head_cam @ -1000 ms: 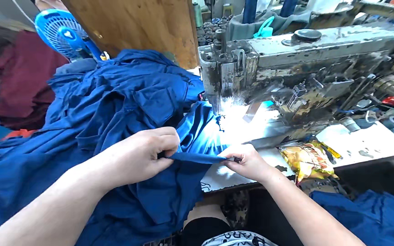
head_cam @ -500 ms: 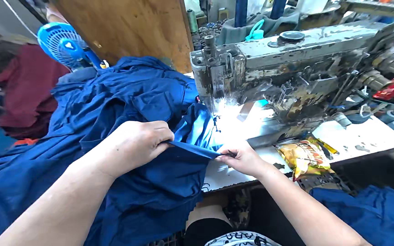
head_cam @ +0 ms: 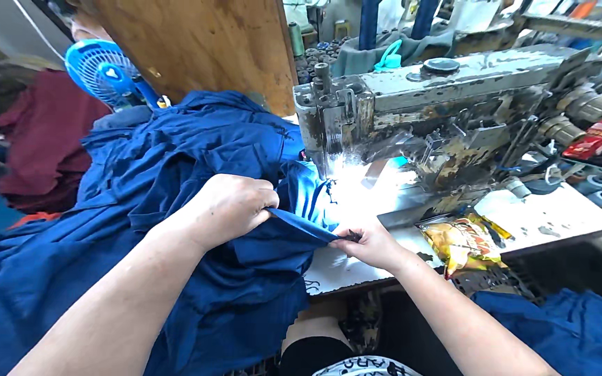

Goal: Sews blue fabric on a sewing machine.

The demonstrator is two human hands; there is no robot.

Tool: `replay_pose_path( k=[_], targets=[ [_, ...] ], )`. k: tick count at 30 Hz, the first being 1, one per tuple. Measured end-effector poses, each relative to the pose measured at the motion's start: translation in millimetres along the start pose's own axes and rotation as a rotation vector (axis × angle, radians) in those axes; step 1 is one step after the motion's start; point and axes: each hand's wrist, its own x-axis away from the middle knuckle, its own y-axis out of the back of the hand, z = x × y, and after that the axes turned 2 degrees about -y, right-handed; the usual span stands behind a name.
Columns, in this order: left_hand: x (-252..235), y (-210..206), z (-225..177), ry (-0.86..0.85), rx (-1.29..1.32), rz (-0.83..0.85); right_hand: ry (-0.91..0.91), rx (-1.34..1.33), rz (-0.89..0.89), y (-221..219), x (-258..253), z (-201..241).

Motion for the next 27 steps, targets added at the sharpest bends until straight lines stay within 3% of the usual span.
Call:
replay_pose_path(
  k=[3,8,10,14,17,22,27],
  targets=[
    [1.9,-9.8,2.0,-0.033,0.101,-0.030,0.017,0.008,0.010,-0.2,2.0,-0.5],
    [-7.7,-15.3,-34.2,-0.104,0.295,-0.022,0.031,-0.005,0.009,1.2,4.6,-1.5],
    [-13.1,-16.3,-36.8,-0.141,0.196,0.013,0.014,0.005,0.009,1.6,4.0,-0.6],
    [-17.9,-14.4,-8.4,-0.059,0.016,0.037,0.009,0.022,-0.015,-0.1,2.2,-0.6],
    [-16.4,-16.3,12.8,-0.095,0.044,-0.003,0.013,0.040,-0.033,-0.1,1.6,-0.5],
    [-18.3,-6.7,-30.8,-0.098,0.205,-0.040,-0.023,0.019,-0.023,1.6,2.2,1.8],
    [-23.5,-4.1,-32.5,-0.040,-0.077,0.002,-0.034,-0.005,-0.044,-1.4,1.8,2.6]
  ],
)
